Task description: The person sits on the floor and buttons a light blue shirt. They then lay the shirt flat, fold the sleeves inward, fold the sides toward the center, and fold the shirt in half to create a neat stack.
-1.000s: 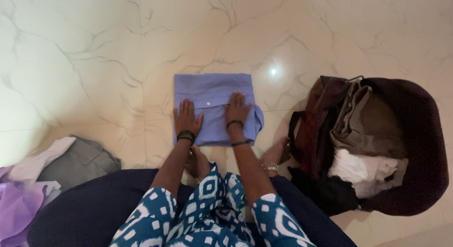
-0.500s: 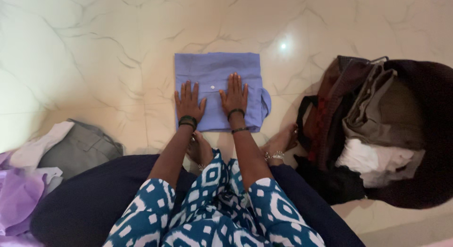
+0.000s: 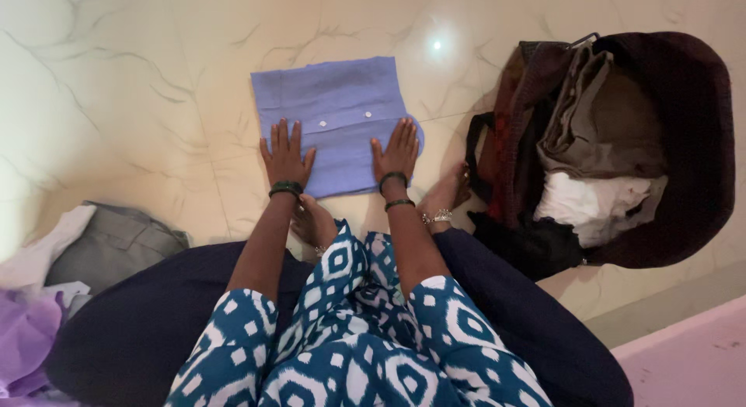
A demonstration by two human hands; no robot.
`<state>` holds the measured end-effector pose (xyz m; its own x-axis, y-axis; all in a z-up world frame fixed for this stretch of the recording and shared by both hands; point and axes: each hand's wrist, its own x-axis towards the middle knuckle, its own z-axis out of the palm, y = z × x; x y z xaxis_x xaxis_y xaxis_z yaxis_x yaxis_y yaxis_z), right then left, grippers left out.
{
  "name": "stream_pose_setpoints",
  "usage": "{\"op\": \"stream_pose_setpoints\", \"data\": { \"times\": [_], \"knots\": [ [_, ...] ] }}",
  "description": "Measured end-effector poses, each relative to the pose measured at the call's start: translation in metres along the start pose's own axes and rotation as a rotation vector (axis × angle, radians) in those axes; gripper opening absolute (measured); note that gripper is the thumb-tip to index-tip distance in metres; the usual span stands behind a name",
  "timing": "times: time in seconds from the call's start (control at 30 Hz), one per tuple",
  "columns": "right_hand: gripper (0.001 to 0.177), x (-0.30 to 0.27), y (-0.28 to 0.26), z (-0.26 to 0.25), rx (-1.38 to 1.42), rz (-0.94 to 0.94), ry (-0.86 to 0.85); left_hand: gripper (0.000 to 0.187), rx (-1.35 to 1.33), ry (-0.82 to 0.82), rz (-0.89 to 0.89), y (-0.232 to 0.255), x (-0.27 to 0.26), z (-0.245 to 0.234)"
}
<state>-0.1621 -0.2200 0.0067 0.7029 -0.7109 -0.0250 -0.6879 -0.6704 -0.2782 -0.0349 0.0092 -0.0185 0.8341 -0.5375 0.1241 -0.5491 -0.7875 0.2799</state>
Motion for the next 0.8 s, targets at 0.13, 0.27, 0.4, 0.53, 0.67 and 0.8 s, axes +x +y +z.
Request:
{"op": "stream_pose_setpoints", "data": {
  "times": [0.13,0.27,0.4,0.53,0.67,0.8],
  "knots": [
    [0.09,-0.021,0.001,-0.01,-0.08,0.155,-0.094,0.087,-0.165,0.199,-0.172,-0.01,-0.001,0.003],
    [0.089,-0.052,0.012,-0.016,-0.064,0.182,-0.092,0.104,-0.72,0.146,-0.665,-0.022,0.027,0.004],
    [0.089,-0.069,0.015,-0.014,-0.046,0.213,-0.065,0.083,-0.908,-0.093,-0.559,-0.036,0.04,-0.013],
    [0.093,-0.067,0.017,-0.016,-0.017,0.211,-0.14,0.059,-0.966,-0.213,-0.516,-0.029,0.038,-0.031],
    [0.093,-0.055,0.01,-0.024,0.091,0.401,-0.274,0.049,-0.935,-0.122,-0.361,-0.014,0.074,-0.051],
    [0.083,-0.035,-0.04,-0.034,0.419,0.65,-0.195,0.042,-0.935,-0.02,-0.174,0.032,0.134,-0.112]
  ]
}}
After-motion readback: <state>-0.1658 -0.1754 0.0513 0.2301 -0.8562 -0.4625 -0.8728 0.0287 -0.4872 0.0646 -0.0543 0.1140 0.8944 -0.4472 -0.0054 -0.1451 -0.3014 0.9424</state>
